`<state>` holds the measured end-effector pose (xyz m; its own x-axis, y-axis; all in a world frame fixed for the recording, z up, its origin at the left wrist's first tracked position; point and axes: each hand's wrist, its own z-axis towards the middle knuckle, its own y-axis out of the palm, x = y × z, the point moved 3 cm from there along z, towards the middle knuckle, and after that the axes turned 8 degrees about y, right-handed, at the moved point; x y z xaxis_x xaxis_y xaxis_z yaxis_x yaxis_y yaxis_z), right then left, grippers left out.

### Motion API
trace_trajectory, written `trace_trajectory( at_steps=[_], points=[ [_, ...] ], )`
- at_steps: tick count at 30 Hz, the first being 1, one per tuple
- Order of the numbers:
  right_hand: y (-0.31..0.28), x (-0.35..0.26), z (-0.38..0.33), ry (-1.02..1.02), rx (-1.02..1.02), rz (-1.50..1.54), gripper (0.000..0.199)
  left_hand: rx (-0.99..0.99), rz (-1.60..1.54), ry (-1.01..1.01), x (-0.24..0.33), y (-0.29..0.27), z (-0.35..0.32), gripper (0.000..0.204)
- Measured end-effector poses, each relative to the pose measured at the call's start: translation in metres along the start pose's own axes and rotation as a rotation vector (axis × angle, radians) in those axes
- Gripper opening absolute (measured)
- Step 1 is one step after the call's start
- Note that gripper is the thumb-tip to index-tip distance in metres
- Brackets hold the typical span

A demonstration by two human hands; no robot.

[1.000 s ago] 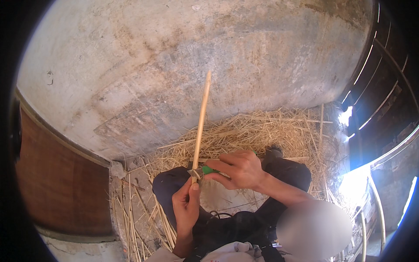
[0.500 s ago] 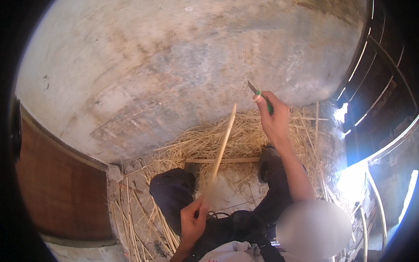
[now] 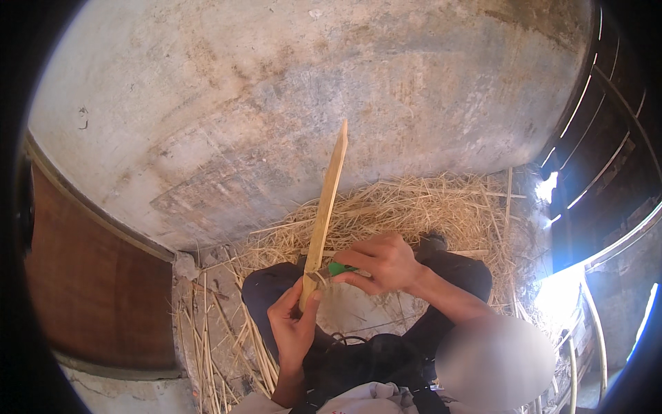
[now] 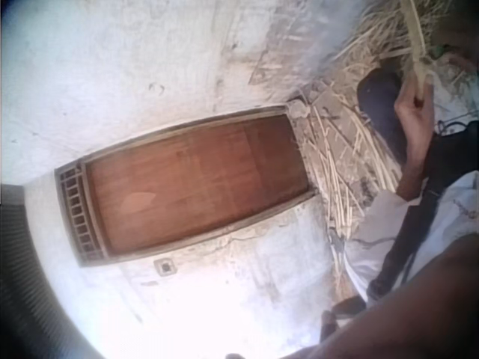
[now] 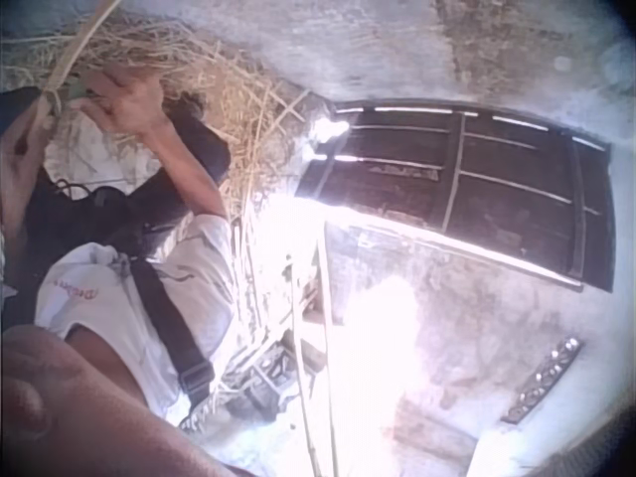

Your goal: The person carves the end of a long piece of bamboo with a utility knife, whittling away small shavings to create a pointed tip.

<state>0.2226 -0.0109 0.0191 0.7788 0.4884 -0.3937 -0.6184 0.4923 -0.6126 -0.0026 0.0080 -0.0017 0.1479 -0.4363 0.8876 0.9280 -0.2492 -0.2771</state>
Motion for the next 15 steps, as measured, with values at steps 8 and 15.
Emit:
trace_trajectory(
  at_steps=[8, 15],
  points=[
    [-0.0027, -0.0046, 0.0031, 0.017, -0.002, -0.046, 0.031, -0.004, -0.03, 0.006, 0.0078, 0.0024, 0.0014, 0.039],
    [-0.0012, -0.0066, 0.0046, 0.024, 0.027, -0.089, 0.032, 0.008, -0.064, -0.008, 0.0039, 0.0032, 0.001, 0.039]
  ],
)
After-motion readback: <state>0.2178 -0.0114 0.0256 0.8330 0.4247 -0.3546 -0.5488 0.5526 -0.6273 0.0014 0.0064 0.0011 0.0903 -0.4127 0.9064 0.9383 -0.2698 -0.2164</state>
